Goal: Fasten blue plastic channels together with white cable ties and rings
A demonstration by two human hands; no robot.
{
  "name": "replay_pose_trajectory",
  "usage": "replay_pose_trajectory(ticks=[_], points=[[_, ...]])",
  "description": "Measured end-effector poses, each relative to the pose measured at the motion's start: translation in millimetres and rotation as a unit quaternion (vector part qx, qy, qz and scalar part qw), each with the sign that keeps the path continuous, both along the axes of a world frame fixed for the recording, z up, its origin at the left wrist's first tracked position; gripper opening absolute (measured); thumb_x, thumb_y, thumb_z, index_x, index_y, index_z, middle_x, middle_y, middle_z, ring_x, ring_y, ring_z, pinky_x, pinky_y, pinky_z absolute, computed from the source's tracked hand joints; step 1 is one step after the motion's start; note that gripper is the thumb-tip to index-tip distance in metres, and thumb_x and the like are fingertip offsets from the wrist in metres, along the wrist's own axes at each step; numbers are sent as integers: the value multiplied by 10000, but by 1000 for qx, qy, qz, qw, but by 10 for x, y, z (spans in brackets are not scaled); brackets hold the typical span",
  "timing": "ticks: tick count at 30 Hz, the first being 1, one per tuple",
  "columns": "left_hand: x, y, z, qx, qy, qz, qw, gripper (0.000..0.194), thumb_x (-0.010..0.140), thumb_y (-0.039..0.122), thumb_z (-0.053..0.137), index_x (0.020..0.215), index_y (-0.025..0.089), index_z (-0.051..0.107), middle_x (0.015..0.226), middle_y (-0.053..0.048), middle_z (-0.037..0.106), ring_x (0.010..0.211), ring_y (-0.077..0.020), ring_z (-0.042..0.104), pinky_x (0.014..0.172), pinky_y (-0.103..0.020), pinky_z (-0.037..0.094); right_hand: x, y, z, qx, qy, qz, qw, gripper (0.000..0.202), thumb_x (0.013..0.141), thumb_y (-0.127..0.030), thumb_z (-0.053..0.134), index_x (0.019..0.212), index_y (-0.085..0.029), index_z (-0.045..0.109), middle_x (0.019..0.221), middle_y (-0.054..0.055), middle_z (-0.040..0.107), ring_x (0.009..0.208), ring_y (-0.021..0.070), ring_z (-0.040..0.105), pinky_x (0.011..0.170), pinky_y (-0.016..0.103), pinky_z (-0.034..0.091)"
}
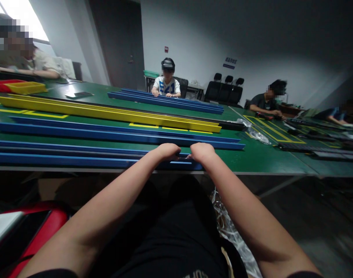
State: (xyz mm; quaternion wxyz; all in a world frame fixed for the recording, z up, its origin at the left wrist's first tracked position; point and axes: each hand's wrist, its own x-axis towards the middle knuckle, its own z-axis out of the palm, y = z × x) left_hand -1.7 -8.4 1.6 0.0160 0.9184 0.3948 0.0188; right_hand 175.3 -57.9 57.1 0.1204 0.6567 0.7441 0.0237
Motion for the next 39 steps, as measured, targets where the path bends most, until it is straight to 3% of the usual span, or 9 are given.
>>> replay_pose_trajectory(ticks=[6,10,21,29,33,39], points=[[-434,49,-43,-23,-14,32,999,231,746,441,602,838,237,658,766,-25,689,651,-172,603,545,-256,361,-108,50,-142,-13,10,16,1000,423,801,-523,639,1047,-190,721,1093,159,692,1015,284,645,850,379,492],[-512,57,-59,-38,-19,34,999,271,752,463,588,885,243,673,794,-29,698,673,-174,596,599,-262,384,-147,99,-226,-16,6,10,1000,375,804,-439,644,1056,-172,722,1114,177,683,1021,292,645,850,386,497],[-393,-19,27,-40,8,81,996,322,727,468,582,949,260,685,908,-46,720,787,-204,632,640,-267,422,-203,110,-298,-19,14,0,1000,337,830,-339,592,1059,-132,728,1091,215,686,985,317,658,821,431,517],[77,-13,28,-22,8,35,999,307,740,482,599,951,280,692,947,-37,730,855,-210,657,688,-263,448,-233,73,-280,-19,20,-13,1000,315,851,-192,525,1097,-136,714,1113,215,679,1022,302,654,856,441,507],[233,-13,2,-36,-6,13,999,310,751,497,590,955,288,696,949,-31,734,846,-197,663,681,-250,439,-218,59,-284,-20,24,-10,999,314,853,-223,540,1103,-140,711,1113,207,681,1021,299,654,847,424,512],[209,3,-35,-6,-9,2,1000,249,757,442,583,880,250,683,899,-50,729,809,-212,659,656,-266,429,-91,47,-289,-14,36,11,999,344,852,-396,579,1073,-171,715,1088,173,694,1003,283,656,845,383,505]])
